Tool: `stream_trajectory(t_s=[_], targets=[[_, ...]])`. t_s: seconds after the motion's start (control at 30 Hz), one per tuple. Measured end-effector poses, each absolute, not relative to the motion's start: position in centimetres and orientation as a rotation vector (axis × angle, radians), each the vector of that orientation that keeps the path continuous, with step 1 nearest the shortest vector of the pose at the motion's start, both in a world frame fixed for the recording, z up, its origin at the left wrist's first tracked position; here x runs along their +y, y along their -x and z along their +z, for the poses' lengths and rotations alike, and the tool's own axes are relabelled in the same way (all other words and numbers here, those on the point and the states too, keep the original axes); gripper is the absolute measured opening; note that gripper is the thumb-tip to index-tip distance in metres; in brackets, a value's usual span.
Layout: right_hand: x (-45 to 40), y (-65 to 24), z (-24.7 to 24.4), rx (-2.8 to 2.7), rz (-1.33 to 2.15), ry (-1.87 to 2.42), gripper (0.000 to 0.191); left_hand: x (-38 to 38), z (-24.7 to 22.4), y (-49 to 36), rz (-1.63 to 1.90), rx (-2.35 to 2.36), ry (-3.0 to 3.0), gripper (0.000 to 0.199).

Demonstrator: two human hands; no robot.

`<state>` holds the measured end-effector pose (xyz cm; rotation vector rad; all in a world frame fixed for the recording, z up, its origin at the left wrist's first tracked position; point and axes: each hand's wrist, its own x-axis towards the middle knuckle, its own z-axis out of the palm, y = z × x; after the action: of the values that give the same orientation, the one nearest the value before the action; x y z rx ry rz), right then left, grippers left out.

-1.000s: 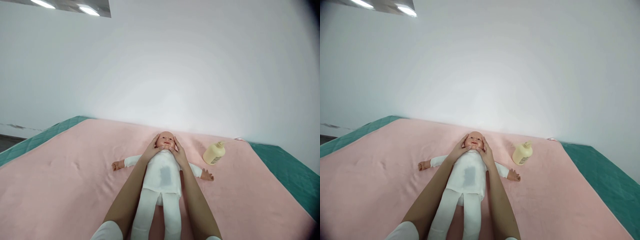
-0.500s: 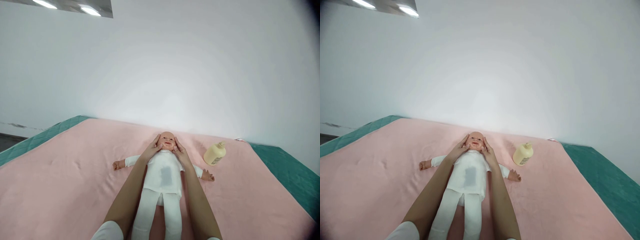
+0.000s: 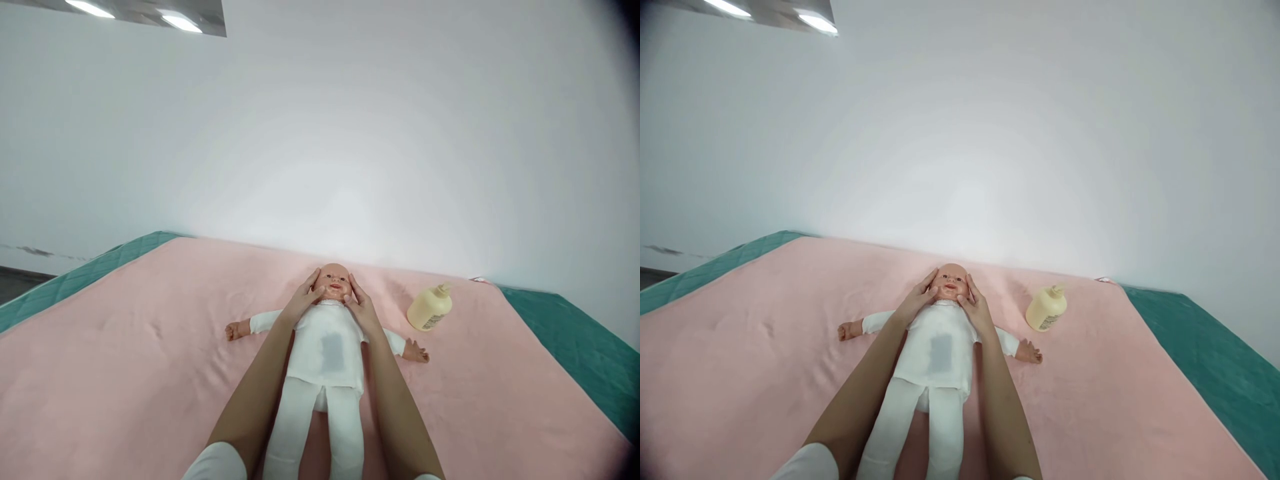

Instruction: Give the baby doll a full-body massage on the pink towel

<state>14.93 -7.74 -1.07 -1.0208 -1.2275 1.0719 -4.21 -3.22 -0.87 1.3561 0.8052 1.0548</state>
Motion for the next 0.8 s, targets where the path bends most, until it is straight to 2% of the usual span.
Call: stream_trajectory(t_s=[0.17, 0.27, 0.6, 0.8], targets=[[-8.0, -14.0, -1.1, -1.197, 1.091, 1.045, 0.101, -3.8, -0.4, 3.8, 0.986, 0.834, -1.37, 0.114], [-7.9, -13.6, -1.3, -1.178, 1.085, 1.033, 0.106, -3.8, -0.8, 3.4, 1.004, 0.795, -1.348, 0.121], [-7.2, -13.2, -2.2, -1.187, 0.965, 1.08, 0.1, -2.9, -1.7, 3.2, 1.093, 0.87, -1.437, 0.104], [-7.1, -13.4, -2.6, -1.247, 0.899, 1.101, 0.098, -2.9, -1.6, 3.2, 1.099, 0.885, -1.468, 0.103]])
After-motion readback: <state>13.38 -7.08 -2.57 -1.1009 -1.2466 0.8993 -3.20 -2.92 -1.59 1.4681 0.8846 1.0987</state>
